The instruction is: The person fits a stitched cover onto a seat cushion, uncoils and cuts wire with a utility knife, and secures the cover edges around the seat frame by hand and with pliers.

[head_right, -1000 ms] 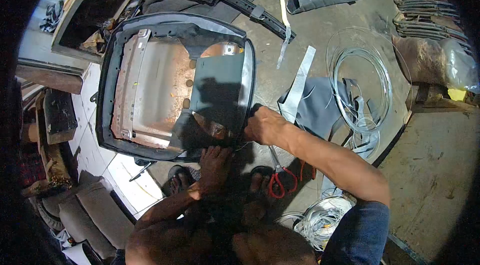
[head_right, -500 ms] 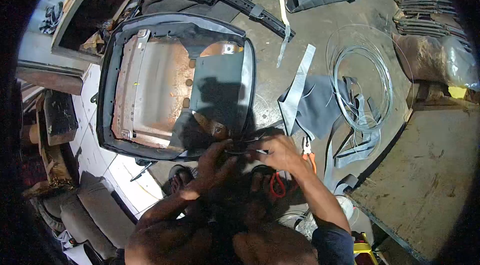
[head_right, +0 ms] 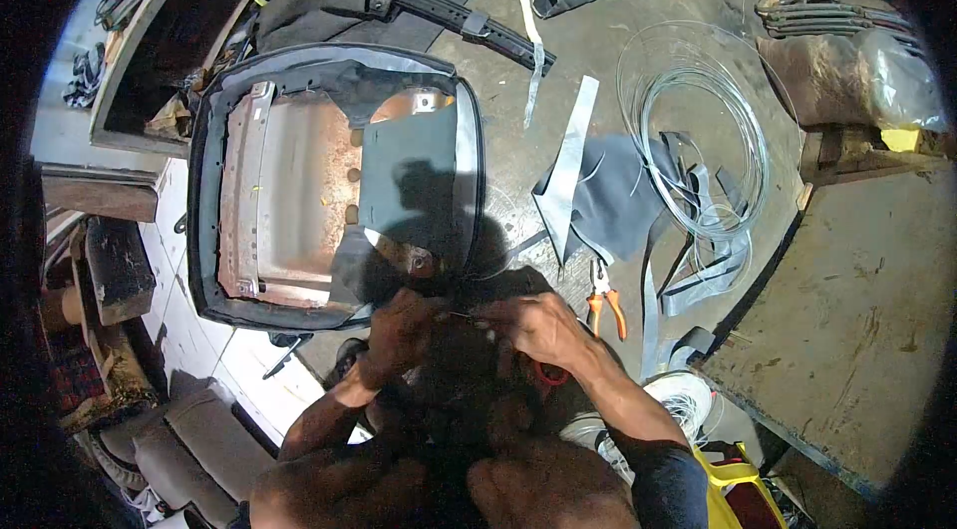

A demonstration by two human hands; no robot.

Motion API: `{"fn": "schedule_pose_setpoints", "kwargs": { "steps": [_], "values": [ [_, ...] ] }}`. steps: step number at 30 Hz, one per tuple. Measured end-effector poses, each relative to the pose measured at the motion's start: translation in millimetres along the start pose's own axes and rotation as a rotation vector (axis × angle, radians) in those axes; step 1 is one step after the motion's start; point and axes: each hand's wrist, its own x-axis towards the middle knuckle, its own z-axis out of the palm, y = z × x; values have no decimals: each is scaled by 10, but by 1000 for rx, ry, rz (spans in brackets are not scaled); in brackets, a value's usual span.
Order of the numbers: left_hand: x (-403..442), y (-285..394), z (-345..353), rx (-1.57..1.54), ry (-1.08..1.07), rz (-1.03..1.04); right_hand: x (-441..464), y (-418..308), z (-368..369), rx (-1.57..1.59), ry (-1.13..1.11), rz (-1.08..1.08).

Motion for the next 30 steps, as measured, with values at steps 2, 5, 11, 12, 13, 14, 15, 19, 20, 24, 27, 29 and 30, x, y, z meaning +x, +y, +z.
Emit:
{"fn": "schedule_pose_setpoints", "kwargs": {
  "steps": [2,5,11,12,13,14,15,19,20,24,27,29,30],
  "values": [
    [22,97,-30,-18,42,-123,-12,-24,58,99,15,1],
    [46,58,-15,2,132,-87,-27,-249,93,327,-70,280],
    [-19,-113,92,51,75,-66,-91,-1,154,-34,61,130],
    [-19,-81,124,48,74,-62,-71,99,146,-37,64,132],
    [-25,-21,173,93,124,-167,-32,214,132,-141,79,137],
    [-49,28,208,138,173,-273,40,222,85,-243,94,141],
    [-91,11,254,140,173,-271,88,124,-6,-240,125,178],
    [-160,-67,366,356,155,-140,178,186,-4,-271,70,126],
    [-163,-57,379,411,151,-110,184,205,18,-294,58,110],
    [-180,-156,493,454,148,-139,255,172,86,-301,19,77],
    [-191,-243,570,536,132,-119,276,220,164,-287,88,87],
    [-222,-274,618,567,110,-147,254,193,157,-296,58,120],
    [-223,-265,631,568,106,-146,253,181,151,-307,35,151]
  ]
}}
